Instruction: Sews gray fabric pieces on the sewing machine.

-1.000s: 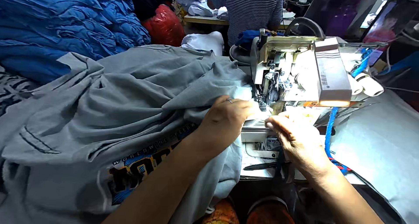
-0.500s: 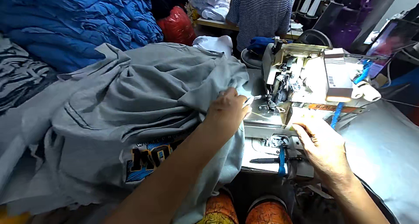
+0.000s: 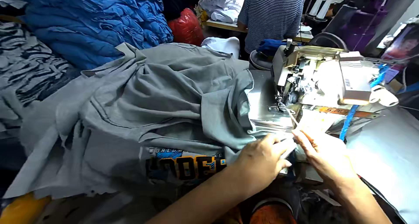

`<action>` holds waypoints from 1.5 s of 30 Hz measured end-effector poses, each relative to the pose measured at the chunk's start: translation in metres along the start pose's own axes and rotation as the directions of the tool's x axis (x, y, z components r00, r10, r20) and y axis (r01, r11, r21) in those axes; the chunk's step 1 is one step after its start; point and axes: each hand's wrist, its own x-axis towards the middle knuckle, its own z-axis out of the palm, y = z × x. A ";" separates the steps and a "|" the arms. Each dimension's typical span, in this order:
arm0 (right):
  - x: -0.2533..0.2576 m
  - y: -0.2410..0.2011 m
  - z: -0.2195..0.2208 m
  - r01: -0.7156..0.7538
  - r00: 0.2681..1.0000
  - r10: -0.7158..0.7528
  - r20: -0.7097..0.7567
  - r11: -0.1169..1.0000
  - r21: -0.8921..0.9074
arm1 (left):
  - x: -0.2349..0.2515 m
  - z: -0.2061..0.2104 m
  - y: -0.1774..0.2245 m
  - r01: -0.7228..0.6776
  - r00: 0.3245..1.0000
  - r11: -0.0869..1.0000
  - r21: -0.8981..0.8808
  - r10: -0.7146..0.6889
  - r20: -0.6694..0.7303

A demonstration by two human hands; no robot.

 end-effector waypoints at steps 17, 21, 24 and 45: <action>-0.045 -0.052 -0.018 0.239 0.817 -0.516 0.257 0.708 0.665 | -0.044 -0.064 -0.040 -0.088 0.867 0.924 0.373 0.255 -0.428; -0.051 -0.038 -0.011 0.174 0.729 -0.465 0.503 0.836 0.521 | -0.084 -0.106 -0.057 0.003 0.654 0.931 0.364 0.273 -0.705; -0.050 -0.022 -0.017 0.151 0.774 -0.312 0.551 0.936 0.318 | -0.122 -0.126 -0.084 0.148 0.569 0.933 0.329 0.192 -0.799; -0.050 -0.047 0.078 0.631 0.743 -0.642 0.189 0.766 0.122 | -0.071 -0.077 -0.154 0.115 0.867 0.885 0.451 0.132 -0.481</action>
